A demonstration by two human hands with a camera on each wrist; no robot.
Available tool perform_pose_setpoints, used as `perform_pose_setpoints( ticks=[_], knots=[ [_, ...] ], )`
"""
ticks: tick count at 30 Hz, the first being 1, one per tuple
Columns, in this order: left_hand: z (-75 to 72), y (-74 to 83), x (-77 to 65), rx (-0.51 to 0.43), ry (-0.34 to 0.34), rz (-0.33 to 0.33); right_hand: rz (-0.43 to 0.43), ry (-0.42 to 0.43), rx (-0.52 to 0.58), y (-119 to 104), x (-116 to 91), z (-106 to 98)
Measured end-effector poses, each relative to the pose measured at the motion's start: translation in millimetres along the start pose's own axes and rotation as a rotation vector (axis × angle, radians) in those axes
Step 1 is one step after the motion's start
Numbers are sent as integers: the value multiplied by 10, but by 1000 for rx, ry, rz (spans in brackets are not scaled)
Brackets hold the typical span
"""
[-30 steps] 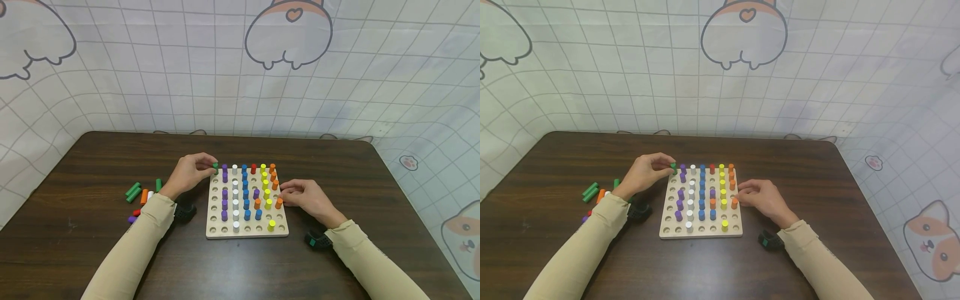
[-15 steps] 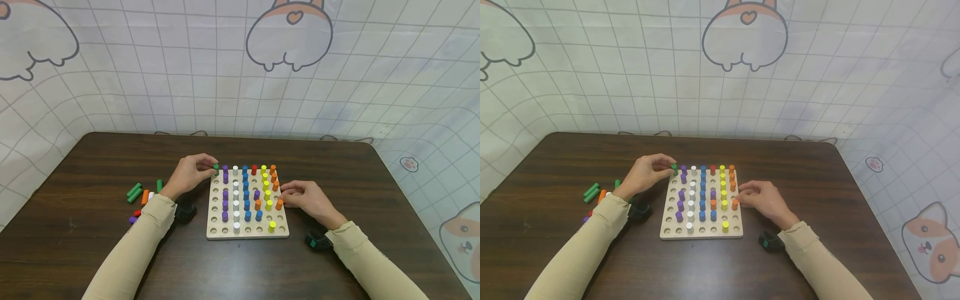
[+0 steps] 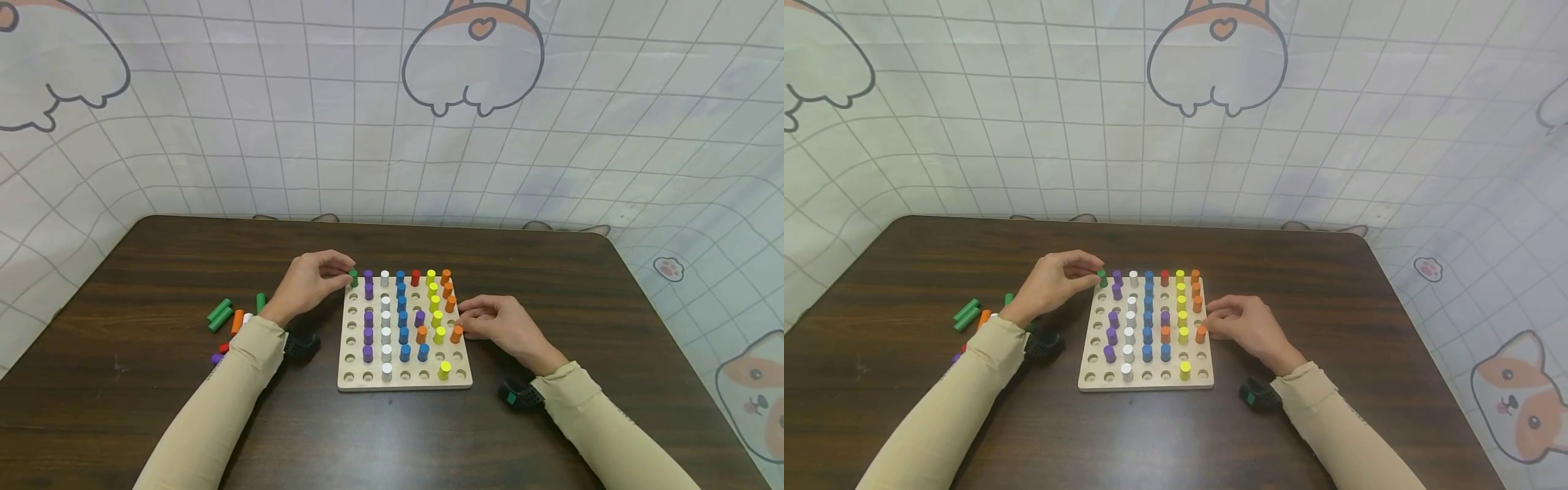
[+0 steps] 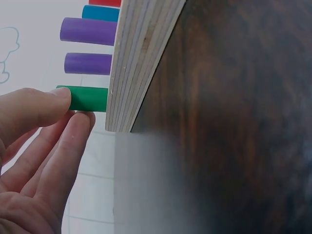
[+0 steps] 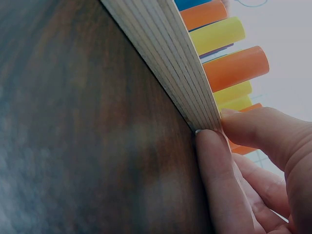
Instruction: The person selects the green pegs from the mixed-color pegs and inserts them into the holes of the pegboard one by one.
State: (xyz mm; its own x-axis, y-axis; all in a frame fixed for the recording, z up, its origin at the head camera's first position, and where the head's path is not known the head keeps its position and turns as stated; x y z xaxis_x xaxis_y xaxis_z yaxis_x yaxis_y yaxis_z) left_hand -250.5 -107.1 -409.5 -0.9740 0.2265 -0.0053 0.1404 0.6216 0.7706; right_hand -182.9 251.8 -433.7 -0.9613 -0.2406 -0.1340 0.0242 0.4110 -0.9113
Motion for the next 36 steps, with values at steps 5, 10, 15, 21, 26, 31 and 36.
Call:
perform_pose_setpoints(
  ticks=[5,10,15,21,26,31,36],
  knots=[
    [-14,-6,-2,-2,7,14,0,-1,2,9,6,2],
    [-25,-14,-17,-6,14,13,-12,-5,16,11,1,-1],
    [-41,-15,-16,-5,15,13,-6,-1,8,20,-5,-6],
    [-110,-36,-16,-6,23,21,-4,-2,10,38,26,17],
    [-207,-47,-47,18,31,23,-9,-10,10,30,41,51],
    [-328,14,-66,34,57,47,-8,-4,7,11,24,44],
    [-451,84,-88,69,63,47,-1,3,0,-2,10,16]
  ],
)
Point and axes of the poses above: each hand's wrist, its own x-axis towards the middle knuckle, its own z-axis out of the palm, y = z × x, the point moved 1 cm from there along x, towards the middle knuckle, and after that the axes turned 7 degrees about -z, right-handed, at the moved point
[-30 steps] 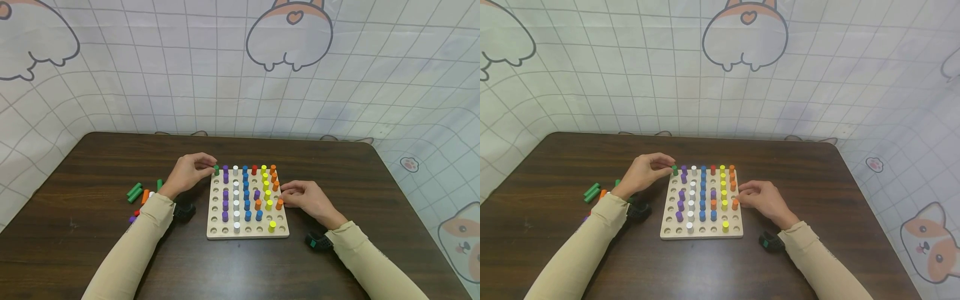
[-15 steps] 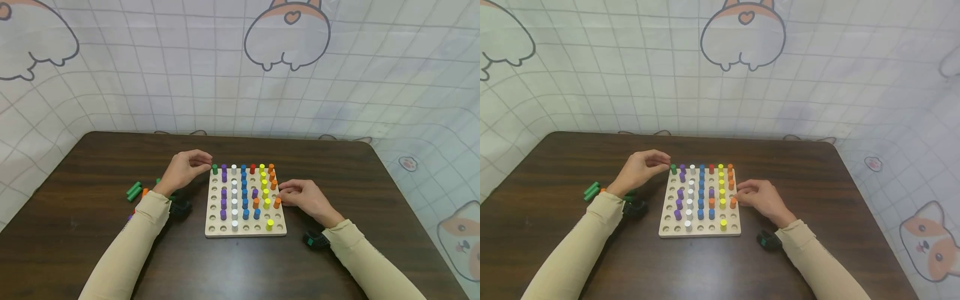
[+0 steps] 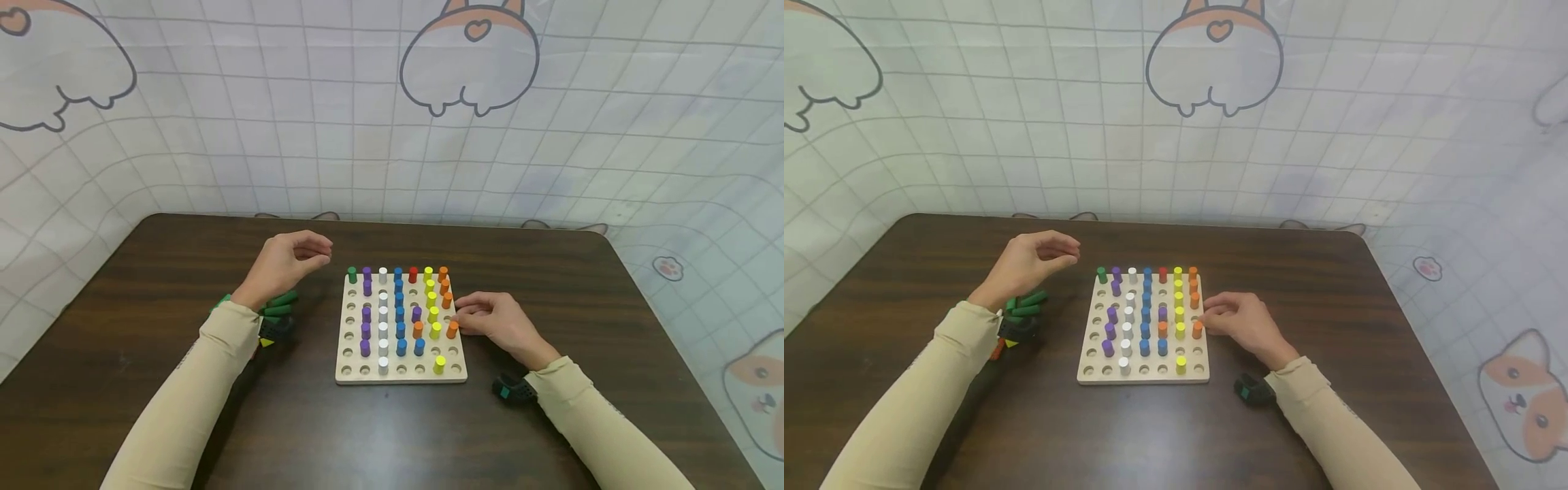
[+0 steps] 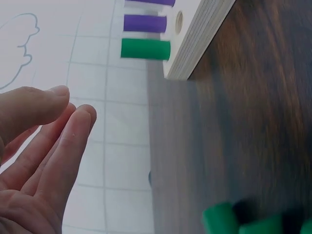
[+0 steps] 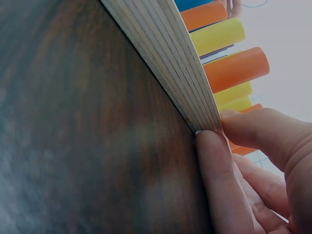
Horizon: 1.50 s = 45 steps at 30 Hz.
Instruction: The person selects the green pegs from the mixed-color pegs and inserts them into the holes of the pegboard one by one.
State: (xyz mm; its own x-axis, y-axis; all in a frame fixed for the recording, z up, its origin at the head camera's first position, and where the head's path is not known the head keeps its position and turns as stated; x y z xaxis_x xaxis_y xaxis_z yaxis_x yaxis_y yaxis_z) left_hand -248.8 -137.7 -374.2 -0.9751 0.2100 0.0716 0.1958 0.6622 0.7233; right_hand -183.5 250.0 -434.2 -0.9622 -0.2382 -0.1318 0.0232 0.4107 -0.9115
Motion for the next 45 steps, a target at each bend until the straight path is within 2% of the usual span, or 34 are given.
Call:
perform_pose_setpoints(
  ticks=[6,13,23,33,45],
  knots=[
    [-133,2,-12,53,-8,-4,-2,-5,-6,22,2,-20],
    [-274,-67,-43,124,-20,5,-4,-5,-8,16,7,-15],
    [-458,-170,-136,216,-56,-15,-6,-17,-3,-1,15,-6],
    [-670,-295,-257,252,-79,-36,1,-10,-3,6,14,-25],
    [-888,-456,-388,314,-104,3,-6,-22,8,-1,10,-18]
  ],
)
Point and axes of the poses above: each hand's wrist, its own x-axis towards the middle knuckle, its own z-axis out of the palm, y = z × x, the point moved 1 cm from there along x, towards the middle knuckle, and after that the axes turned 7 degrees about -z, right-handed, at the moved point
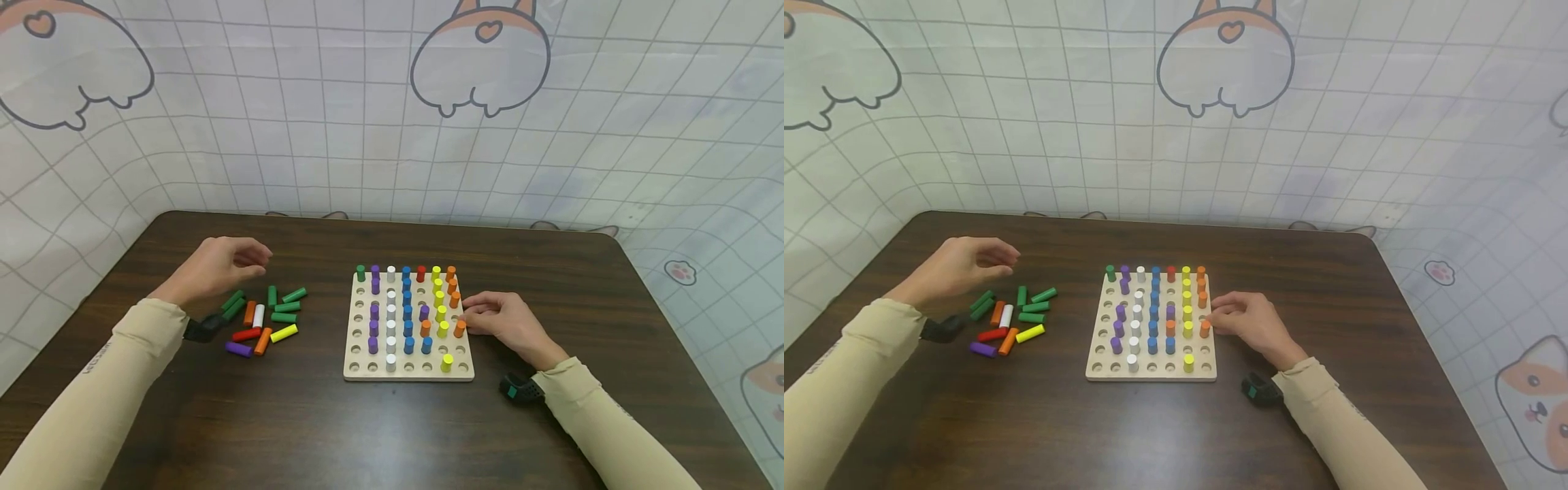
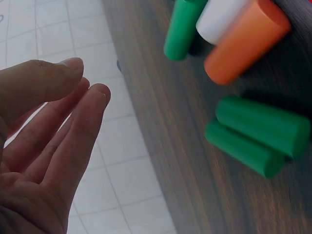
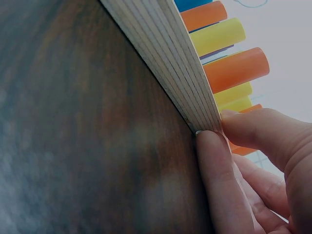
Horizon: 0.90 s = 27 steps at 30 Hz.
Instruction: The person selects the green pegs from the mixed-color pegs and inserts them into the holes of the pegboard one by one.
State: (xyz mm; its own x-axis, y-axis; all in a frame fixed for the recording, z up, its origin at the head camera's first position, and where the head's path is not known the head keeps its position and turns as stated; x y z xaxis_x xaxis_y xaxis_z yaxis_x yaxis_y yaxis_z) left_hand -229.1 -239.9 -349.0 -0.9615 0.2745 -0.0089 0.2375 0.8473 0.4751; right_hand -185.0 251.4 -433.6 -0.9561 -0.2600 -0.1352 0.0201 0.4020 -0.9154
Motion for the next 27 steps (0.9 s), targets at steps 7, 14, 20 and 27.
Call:
perform_pose_setpoints(
  ticks=[7,14,20,27],
  knots=[
    [-42,-110,-65,12,-26,-19,-4,-2,-14,-2,2,-6],
    [-59,-214,-145,35,-42,-50,-3,0,-16,-16,-4,-5],
    [-37,-317,-207,38,-62,-81,9,8,-18,-14,3,0],
    [5,-425,-255,54,-87,-116,18,15,-21,-9,8,2]
  ],
)
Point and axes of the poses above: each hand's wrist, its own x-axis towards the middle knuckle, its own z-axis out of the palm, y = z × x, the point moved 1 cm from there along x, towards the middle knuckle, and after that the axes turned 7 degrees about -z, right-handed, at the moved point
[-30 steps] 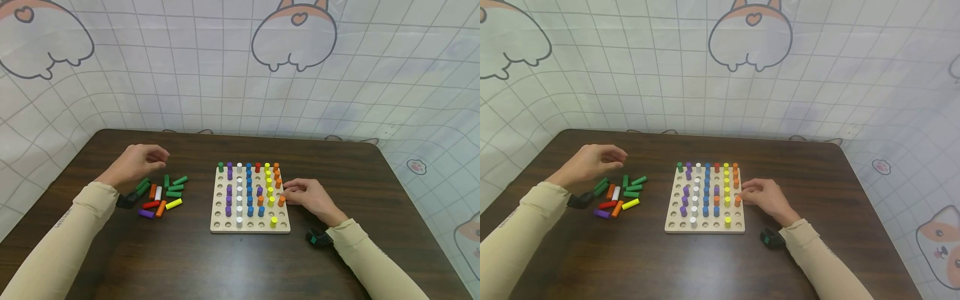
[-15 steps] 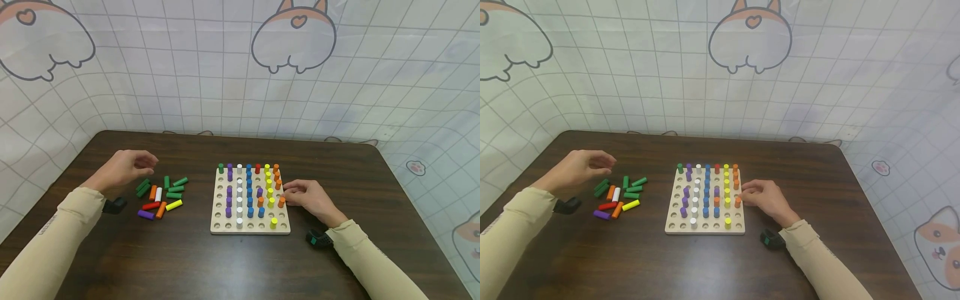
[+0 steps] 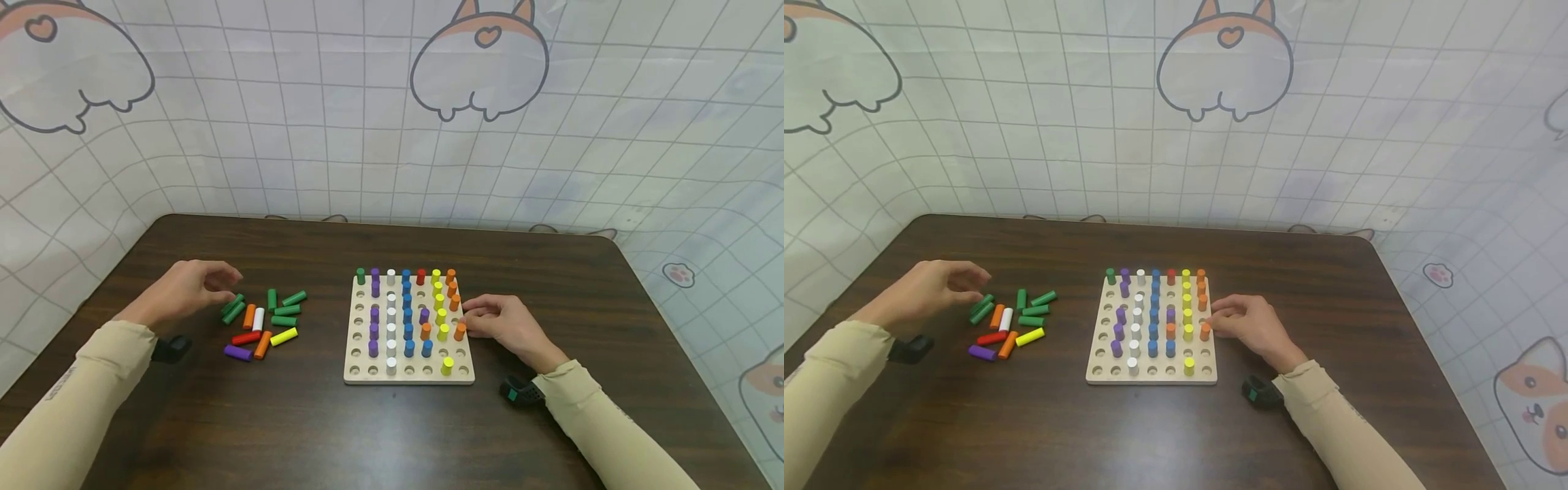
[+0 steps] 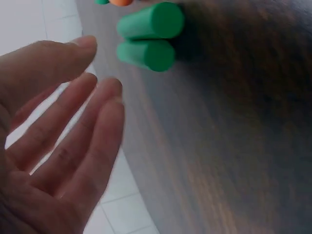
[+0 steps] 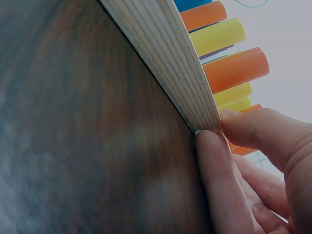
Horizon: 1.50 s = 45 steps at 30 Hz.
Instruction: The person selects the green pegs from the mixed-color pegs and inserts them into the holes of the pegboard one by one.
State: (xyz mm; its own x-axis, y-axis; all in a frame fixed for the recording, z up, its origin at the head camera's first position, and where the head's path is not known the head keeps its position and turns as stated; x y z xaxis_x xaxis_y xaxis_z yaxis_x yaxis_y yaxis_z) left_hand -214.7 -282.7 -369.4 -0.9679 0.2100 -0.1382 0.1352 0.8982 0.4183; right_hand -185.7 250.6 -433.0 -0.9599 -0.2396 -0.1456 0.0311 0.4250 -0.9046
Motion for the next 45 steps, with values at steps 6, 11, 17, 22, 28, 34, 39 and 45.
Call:
perform_pose_setpoints(
  ticks=[6,11,17,22,28,34,39,45],
  knots=[
    [84,-120,1,2,-4,-13,5,-7,16,-5,-3,0],
    [123,-159,21,8,9,5,-5,-9,8,-6,-12,-8],
    [138,-176,29,20,11,0,-17,-15,2,4,-15,-5],
    [149,-174,35,15,9,2,-18,-11,4,15,-15,-2],
    [161,-161,43,13,8,12,-15,-7,10,14,-6,-4],
    [171,-136,58,22,9,21,-19,-8,5,6,-9,-8],
    [180,-108,60,26,7,23,-16,-7,4,-2,-15,-7],
    [183,-84,65,31,-3,30,-17,-2,3,14,-14,-1]
  ],
)
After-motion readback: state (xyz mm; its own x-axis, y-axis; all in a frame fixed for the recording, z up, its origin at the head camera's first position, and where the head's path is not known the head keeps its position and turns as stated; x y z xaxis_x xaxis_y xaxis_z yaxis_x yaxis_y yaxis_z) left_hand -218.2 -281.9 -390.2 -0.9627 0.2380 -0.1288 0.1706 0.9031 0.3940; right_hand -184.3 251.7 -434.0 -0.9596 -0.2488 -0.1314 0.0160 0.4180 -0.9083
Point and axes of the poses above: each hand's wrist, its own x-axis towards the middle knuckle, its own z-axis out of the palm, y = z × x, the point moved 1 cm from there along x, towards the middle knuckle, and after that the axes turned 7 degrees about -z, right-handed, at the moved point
